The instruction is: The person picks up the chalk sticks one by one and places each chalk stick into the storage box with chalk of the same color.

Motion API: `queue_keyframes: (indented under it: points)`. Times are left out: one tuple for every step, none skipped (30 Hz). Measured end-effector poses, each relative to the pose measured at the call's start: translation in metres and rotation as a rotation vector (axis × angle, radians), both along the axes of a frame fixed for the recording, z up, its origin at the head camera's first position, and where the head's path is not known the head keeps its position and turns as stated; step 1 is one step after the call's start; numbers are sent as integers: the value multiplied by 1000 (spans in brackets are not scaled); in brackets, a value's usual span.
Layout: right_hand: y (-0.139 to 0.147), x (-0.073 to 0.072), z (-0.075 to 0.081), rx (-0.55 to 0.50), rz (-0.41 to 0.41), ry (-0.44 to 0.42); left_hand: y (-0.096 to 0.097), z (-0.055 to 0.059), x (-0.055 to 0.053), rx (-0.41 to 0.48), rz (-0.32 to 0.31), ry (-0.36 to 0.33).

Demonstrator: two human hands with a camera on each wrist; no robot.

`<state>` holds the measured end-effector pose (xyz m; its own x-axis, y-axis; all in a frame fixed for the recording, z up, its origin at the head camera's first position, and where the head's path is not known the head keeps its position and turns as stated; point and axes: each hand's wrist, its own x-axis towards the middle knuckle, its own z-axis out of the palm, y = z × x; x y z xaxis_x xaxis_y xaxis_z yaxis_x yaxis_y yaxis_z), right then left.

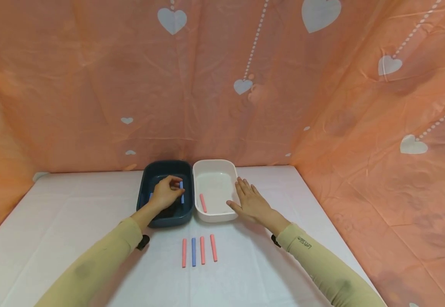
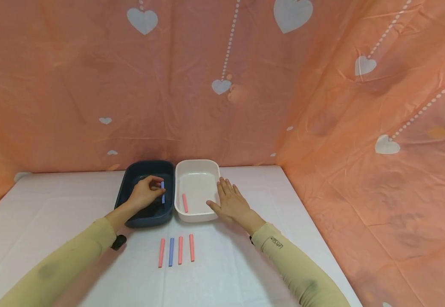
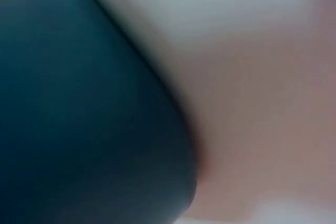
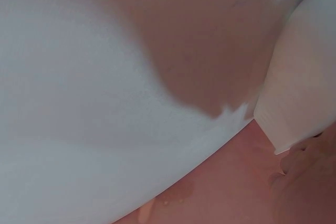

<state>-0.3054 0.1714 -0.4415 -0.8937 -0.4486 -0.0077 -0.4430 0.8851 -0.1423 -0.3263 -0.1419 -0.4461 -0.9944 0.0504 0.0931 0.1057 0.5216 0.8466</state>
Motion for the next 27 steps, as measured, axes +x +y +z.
queue_keyframes:
  points:
    - [0, 1, 1, -3, 0, -1, 0, -1, -2, -13, 2, -8]
    - [-1, 1, 1, -5, 1, 1, 0, -3, -3, -25, 4, -13]
    - [-1, 2, 1, -7, 2, 2, 0, -4, -5, -39, 4, -19]
    - [-1, 2, 1, 1, 1, 2, 0, -5, -6, -46, 3, -28]
    - [-1, 2, 1, 7, 2, 3, 1, -5, -7, -53, 1, -37]
    - [-1, 2, 0, 8, 5, 5, 1, -6, -7, -63, 0, -43]
    - [-1, 2, 0, 3, 8, 6, 1, -6, -8, -70, -2, -49]
    - [0, 2, 0, 1, 9, 8, 1, -6, -9, -76, -5, -54]
    - [0, 2, 0, -3, 8, 6, 1, -7, -9, -84, -6, -59]
    - [0, 1, -1, -3, 7, 7, 2, -7, -10, -92, -7, -62]
    - [0, 1, -1, -3, 5, 7, 2, -7, -10, -106, -10, -60]
    - [0, 0, -1, -5, 3, 4, 2, -7, -11, -119, -12, -58]
    - [1, 0, -1, -2, -1, 2, 2, -7, -11, -128, -14, -58]
    - [1, -1, -2, 5, -4, 0, 2, -7, -11, -137, -15, -59]
    - [1, -2, -2, 10, -7, -3, 2, -7, -12, -145, -17, -59]
    - [1, -2, -3, 18, -9, -5, 2, -7, -12, -151, -19, -61]
    - [1, -2, -2, 12, -8, -6, 2, -8, -12, -157, -21, -61]
    - [1, -2, -2, 11, -8, -7, 2, -8, -12, -158, -20, -65]
    - [1, -1, -2, 11, -6, -5, 3, -9, -12, -160, -19, -69]
    - [0, -1, -1, 4, -4, -4, 3, -9, -13, -162, -17, -72]
    - [0, -1, -1, 1, -3, -3, 3, -9, -13, -165, -16, -75]
    - [0, 0, 0, -3, -1, -1, 3, -9, -13, -169, -18, -79]
    - [-1, 1, 1, -8, 0, 2, 3, -9, -13, -170, -16, -85]
    - [-1, 1, 1, -1, 0, 2, 3, -9, -13, -175, -19, -89]
    - [-1, 2, 1, -7, 0, 3, 2, -9, -13, -179, -22, -92]
    - [-1, 2, 1, -11, -1, 3, 2, -10, -13, -181, -23, -97]
    - [-1, 3, 1, -9, -1, 2, 2, -10, -13, -183, -24, -101]
